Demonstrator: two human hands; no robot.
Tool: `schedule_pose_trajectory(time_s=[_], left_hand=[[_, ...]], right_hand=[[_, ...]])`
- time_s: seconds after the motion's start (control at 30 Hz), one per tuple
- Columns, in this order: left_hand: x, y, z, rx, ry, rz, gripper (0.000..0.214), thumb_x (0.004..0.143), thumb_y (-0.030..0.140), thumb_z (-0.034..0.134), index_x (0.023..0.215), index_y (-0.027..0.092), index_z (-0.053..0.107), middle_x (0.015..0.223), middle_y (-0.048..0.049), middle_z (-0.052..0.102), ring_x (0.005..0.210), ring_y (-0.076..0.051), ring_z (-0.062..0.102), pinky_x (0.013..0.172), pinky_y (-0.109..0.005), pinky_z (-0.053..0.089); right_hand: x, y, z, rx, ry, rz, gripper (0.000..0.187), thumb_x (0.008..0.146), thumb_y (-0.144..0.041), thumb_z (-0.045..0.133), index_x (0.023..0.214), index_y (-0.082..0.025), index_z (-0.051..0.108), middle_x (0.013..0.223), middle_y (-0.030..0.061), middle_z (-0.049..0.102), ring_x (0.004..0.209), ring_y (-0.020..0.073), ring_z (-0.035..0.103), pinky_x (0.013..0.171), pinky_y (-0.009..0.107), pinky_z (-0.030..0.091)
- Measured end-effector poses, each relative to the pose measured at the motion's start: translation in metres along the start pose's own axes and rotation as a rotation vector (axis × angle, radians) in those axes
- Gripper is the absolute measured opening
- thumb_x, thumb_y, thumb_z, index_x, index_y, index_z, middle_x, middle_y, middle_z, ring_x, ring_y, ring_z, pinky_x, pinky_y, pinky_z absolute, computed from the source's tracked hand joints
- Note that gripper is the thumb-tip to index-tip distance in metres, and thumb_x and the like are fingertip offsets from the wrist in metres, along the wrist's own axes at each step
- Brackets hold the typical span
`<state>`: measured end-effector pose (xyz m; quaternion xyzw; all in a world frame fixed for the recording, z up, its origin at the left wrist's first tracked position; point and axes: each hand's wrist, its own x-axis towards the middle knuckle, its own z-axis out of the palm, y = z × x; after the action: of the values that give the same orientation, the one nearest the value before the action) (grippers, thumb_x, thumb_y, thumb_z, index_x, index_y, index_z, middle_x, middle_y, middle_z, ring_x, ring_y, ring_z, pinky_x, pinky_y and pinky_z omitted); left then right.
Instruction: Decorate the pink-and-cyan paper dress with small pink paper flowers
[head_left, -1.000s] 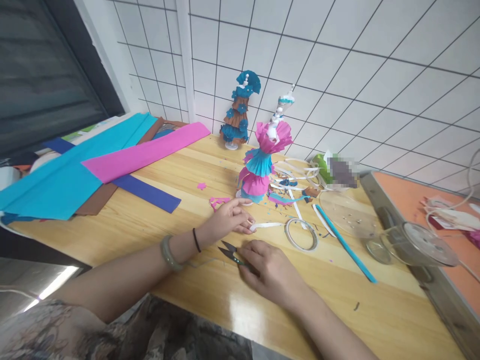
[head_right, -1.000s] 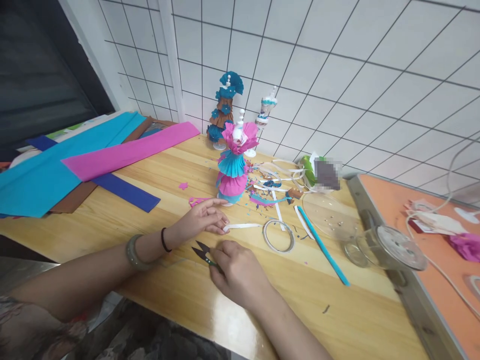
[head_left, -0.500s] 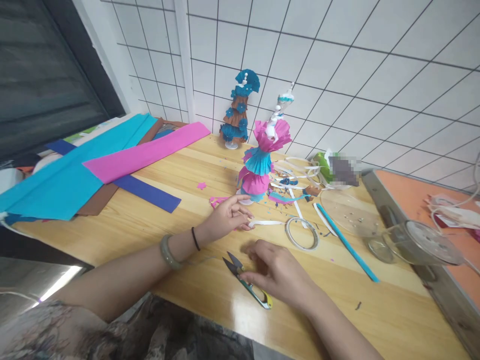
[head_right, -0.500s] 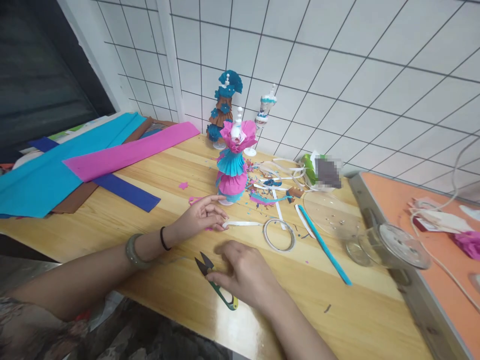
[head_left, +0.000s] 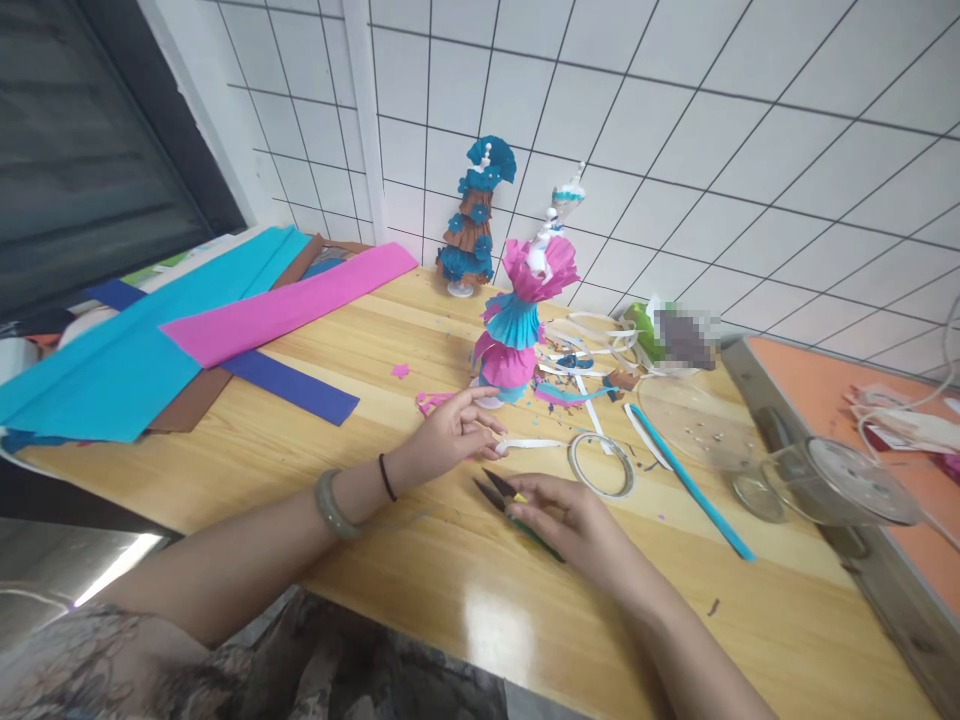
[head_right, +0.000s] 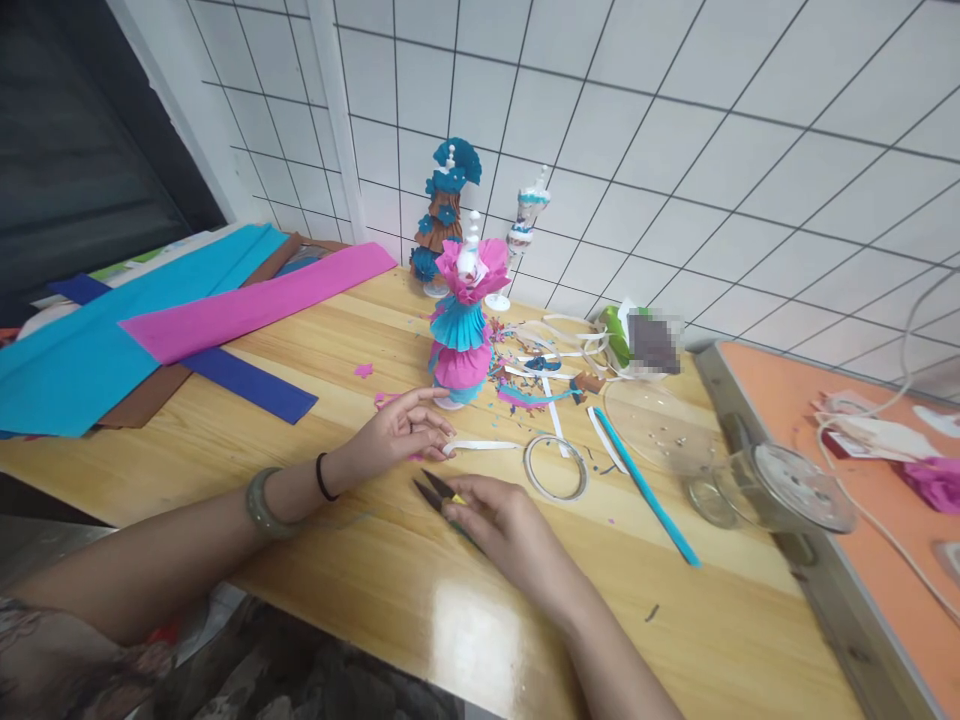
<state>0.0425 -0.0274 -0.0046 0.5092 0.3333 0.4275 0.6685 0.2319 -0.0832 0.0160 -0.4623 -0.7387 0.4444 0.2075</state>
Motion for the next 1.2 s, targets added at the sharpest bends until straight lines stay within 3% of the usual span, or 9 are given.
schedule_pose_trajectory(time_s=[0.07,0.17,0.27,0.37,0.53,0.77,1.2], left_hand=[[-0.001,0.0,0.0,0.028,-0.014,0.027,0.055,0.073,0.018,0.058,0.123,0.017,0.036,0.09,-0.0048,0.059,0.073,-0.014,0.063,0.071,-0.03,0.052],[-0.002,-0.001,0.001,0.088,-0.027,0.071,0.054,0.074,0.014,0.055,0.125,0.017,0.035,0.09,-0.0047,0.058,0.075,-0.013,0.063,0.071,-0.028,0.052],[-0.004,-0.001,0.001,0.144,-0.036,0.089,0.054,0.076,0.013,0.051,0.127,0.019,0.034,0.09,-0.0048,0.057,0.074,-0.011,0.062,0.07,-0.026,0.051],[-0.004,-0.003,0.002,0.19,-0.052,0.1,0.054,0.077,0.014,0.051,0.128,0.019,0.033,0.092,-0.0061,0.057,0.073,-0.01,0.062,0.072,-0.025,0.051],[-0.006,-0.006,0.003,0.275,-0.075,0.151,0.058,0.076,0.015,0.054,0.13,0.017,0.032,0.097,-0.0094,0.058,0.078,-0.011,0.061,0.074,-0.026,0.05],[-0.01,-0.008,0.003,0.416,-0.151,0.235,0.059,0.078,0.014,0.052,0.133,0.019,0.031,0.1,-0.0098,0.06,0.081,-0.011,0.061,0.074,-0.023,0.05],[-0.011,-0.008,0.005,0.385,-0.246,0.27,0.06,0.078,0.01,0.049,0.134,0.019,0.029,0.101,-0.0103,0.059,0.084,-0.011,0.061,0.077,-0.025,0.05]], right_hand=[[0.0,0.001,-0.005,0.053,0.043,0.003,0.036,0.086,-0.039,0.045,0.112,-0.02,0.06,0.084,0.0043,0.064,0.058,0.0114,0.056,0.059,0.025,0.045],[-0.001,0.003,-0.012,0.0,0.127,0.018,0.038,0.087,-0.041,0.042,0.114,-0.021,0.06,0.078,0.0045,0.062,0.052,0.0106,0.053,0.053,0.025,0.044],[0.001,0.006,-0.018,-0.072,0.184,0.008,0.039,0.081,-0.043,0.052,0.112,-0.021,0.061,0.09,0.0074,0.066,0.073,0.0184,0.059,0.066,0.029,0.046],[0.002,0.009,-0.021,-0.134,0.184,-0.011,0.04,0.079,-0.042,0.055,0.113,-0.02,0.06,0.106,0.0085,0.064,0.092,0.0238,0.058,0.079,0.033,0.044],[0.0,0.005,-0.022,-0.234,0.115,0.043,0.041,0.084,-0.043,0.046,0.117,-0.023,0.057,0.091,0.0055,0.067,0.078,0.0203,0.059,0.066,0.029,0.043],[0.0,-0.004,-0.018,-0.247,0.073,0.084,0.038,0.086,-0.042,0.042,0.111,-0.02,0.061,0.087,0.0049,0.068,0.069,0.0179,0.057,0.058,0.026,0.039],[0.0,-0.004,-0.014,-0.29,0.116,0.113,0.032,0.086,-0.043,0.042,0.098,-0.019,0.059,0.063,-0.0011,0.056,0.051,0.0112,0.044,0.049,0.023,0.029]])
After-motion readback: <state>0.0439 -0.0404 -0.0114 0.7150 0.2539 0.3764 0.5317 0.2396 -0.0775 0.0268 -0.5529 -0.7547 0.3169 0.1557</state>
